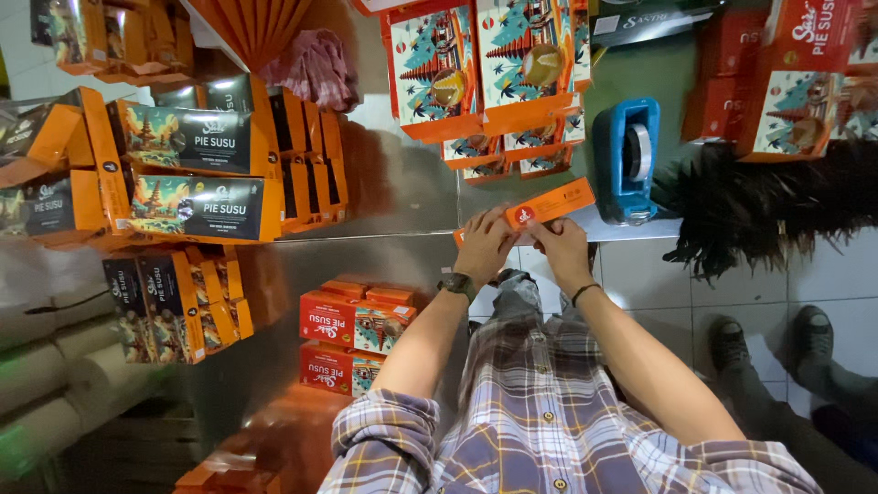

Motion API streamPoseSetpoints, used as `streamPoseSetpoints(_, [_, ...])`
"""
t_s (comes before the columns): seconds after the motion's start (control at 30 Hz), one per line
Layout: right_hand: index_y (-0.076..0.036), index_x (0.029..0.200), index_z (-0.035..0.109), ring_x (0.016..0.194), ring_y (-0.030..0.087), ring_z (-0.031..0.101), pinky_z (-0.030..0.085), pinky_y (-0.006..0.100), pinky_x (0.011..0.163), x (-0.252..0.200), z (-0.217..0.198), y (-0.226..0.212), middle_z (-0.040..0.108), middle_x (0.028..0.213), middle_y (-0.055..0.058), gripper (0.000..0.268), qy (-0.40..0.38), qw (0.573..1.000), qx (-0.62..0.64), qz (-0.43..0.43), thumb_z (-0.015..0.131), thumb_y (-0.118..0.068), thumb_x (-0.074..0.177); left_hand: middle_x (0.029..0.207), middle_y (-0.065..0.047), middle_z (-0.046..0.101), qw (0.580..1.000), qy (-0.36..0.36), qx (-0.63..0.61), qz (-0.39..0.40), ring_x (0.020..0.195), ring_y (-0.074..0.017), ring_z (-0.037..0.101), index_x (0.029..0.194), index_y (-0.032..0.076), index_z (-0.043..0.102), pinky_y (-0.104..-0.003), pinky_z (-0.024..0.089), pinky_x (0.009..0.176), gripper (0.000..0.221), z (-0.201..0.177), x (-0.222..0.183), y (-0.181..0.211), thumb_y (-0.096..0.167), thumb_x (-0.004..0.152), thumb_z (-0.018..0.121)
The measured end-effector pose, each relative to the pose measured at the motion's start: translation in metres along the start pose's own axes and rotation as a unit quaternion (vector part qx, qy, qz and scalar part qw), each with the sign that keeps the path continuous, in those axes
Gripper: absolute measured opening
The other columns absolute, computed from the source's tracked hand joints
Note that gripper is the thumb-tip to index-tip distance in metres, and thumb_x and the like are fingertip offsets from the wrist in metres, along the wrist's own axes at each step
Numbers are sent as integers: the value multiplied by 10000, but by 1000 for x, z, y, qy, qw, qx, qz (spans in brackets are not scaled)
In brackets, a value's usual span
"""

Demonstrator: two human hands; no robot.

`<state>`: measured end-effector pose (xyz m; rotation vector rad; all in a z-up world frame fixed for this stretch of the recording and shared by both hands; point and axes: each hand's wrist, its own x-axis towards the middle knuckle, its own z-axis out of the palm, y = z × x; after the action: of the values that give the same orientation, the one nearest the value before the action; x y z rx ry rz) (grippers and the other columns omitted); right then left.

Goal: The person seals several small cardboard boxes using a tape dispenser by hand.

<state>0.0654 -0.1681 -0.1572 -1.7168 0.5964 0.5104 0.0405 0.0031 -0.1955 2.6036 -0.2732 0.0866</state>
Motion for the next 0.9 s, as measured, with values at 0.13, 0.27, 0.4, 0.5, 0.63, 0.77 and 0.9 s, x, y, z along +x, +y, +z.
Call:
streamPoseSetpoints(0.13, [-124,743,516,676,187,644,519,323,704,2,11,-5,595,675,28,383,-9,1000,5,-13,749,-339,957,1335,-101,553,992,-106,-21,-66,1257,-402,563,1068,181,489,-529,391,1099,292,-10,4,3,406,965,644])
streamPoseSetpoints(0.27, [-121,827,426,739,202,531,442,344,754,6,12,8,477,710,26,386,-2,996,12,-85,740,-279,989,1279,-114,583,983,-132,-69,-110,1235,-385,590,1102,200,413,-510,376,1096,338,-22,14,4,436,989,626])
streamPoseSetpoints(0.4, [-130,872,489,622,197,564,450,342,676,-1,7,10,536,636,28,332,32,998,21,-42,733,-318,996,1284,-140,613,991,-79,-70,-75,1170,-395,619,1106,143,455,-498,460,987,431,-39,8,9,430,918,715])
streamPoseSetpoints(0.5, [107,1267,474,1227,461,596,455,564,1055,-28,-23,-19,621,1240,354,447,0,997,33,-69,725,-152,1002,1176,-240,583,947,-54,-276,-153,1138,-473,598,1148,42,463,-490,490,957,496,-63,-4,9,299,881,792])
streamPoseSetpoints(0.63, [-28,1424,401,1174,264,582,475,410,1028,-40,-63,-37,561,1305,239,738,-29,948,163,-271,828,-9,823,1268,-204,485,936,-51,-344,-44,1145,-407,604,1332,-67,440,-425,479,1034,612,-99,0,30,202,905,786])
streamPoseSetpoints(0.77, [7,903,769,996,229,617,523,367,908,-55,-70,-62,612,1200,178,244,-117,893,190,-392,897,-4,696,1376,-192,620,948,38,-308,67,1269,-371,607,1470,22,495,-436,480,1089,874,-89,34,60,443,797,859])
streamPoseSetpoints(0.9, [-82,827,710,1082,227,614,467,357,1010,-35,-119,-59,591,1276,201,216,-132,877,281,-366,671,-215,994,1212,-86,683,942,108,-296,116,1067,-337,713,1262,257,729,-395,560,971,424,-109,43,93,357,858,811])
